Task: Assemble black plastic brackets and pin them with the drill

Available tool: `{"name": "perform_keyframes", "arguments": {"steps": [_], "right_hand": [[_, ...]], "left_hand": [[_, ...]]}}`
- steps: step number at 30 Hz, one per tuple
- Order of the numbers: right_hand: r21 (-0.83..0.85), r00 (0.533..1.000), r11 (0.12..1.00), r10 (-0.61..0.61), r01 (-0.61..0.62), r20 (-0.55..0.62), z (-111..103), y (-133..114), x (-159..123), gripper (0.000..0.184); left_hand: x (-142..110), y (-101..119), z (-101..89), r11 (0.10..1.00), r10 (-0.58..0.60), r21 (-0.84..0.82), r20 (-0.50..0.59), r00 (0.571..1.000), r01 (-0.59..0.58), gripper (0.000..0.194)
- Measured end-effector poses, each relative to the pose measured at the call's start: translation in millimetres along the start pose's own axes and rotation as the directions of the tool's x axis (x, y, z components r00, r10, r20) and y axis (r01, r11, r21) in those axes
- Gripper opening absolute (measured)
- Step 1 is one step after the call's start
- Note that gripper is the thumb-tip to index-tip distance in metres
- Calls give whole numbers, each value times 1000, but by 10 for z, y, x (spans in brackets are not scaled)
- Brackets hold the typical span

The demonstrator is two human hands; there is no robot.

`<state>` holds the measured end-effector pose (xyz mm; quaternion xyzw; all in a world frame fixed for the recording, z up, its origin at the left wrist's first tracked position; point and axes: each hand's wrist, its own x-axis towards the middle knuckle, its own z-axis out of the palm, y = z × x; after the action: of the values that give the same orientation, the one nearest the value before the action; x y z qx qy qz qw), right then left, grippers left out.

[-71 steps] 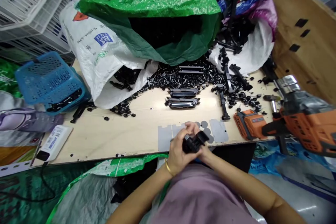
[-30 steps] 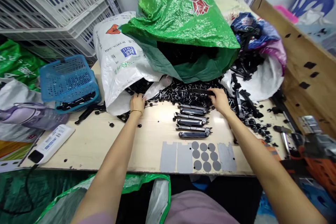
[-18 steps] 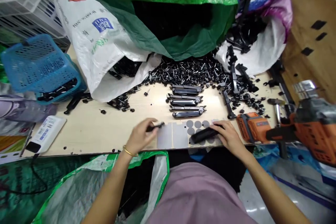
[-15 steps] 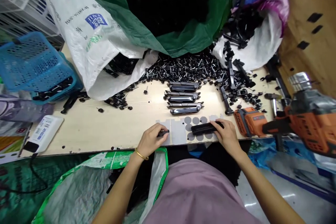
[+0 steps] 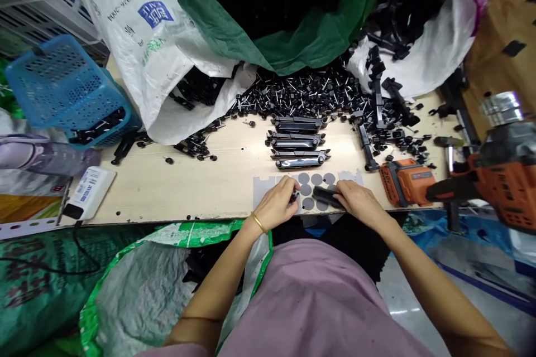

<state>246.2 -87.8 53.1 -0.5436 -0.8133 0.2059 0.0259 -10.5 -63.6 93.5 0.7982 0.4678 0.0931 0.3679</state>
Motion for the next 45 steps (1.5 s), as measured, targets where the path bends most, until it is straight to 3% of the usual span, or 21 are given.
{"name": "perform_keyframes", "arguments": {"steps": [5, 8, 11, 14, 18, 21, 23, 27, 30, 32, 35, 39, 45], "right_hand": [[-93, 963, 978, 167, -189, -211, 40, -174, -74, 12], [28, 953, 975, 223, -222, -206, 146, -295, -68, 15], [213, 942, 942, 297, -261, -156, 246, -357, -38, 40], [296, 931, 908, 343, -295, -124, 302, -373, -4, 50], [362, 918, 881, 372, -305, -133, 351, -388, 28, 50], [397, 919, 867, 375, -301, -124, 363, -364, 41, 49], [427, 929, 863, 350, -270, -119, 339, -314, 51, 49], [339, 938, 899, 329, -276, -108, 212, -212, 73, 48], [175, 935, 924, 352, -340, -42, 142, -236, 75, 50], [159, 940, 928, 342, -338, -2, 158, -304, 73, 52], [254, 943, 913, 333, -318, -16, 271, -415, 73, 55], [444, 926, 853, 359, -274, -119, 457, -473, 60, 59], [571, 909, 798, 364, -192, -203, 579, -430, 17, 60]], "left_hand": [[150, -26, 135, 972, -56, -229, -25, 998, 49, 42], [199, -29, 219, 931, -21, -360, 103, 995, 57, 33], [241, -48, 336, 934, 32, -356, 135, 990, 18, 29], [276, -26, 536, 948, -63, -314, -31, 998, 51, 49], [268, 161, 855, 958, -239, -222, -258, 936, 183, 73], [250, 310, 1032, 951, -303, -44, -323, 897, 305, 80], [249, 333, 1096, 949, -289, 28, -324, 901, 314, 80], [246, 151, 1081, 990, -125, 29, -304, 944, 140, 72], [221, -56, 1001, 999, -14, 26, -337, 941, 24, 67], [205, -153, 966, 999, 23, 45, -362, 932, -7, 63], [206, -217, 973, 998, 46, 61, -379, 924, -24, 52], [234, -231, 1014, 1000, 6, -9, -446, 895, -11, 39], [251, -225, 1017, 998, 43, -21, -492, 870, -62, 34]]}}
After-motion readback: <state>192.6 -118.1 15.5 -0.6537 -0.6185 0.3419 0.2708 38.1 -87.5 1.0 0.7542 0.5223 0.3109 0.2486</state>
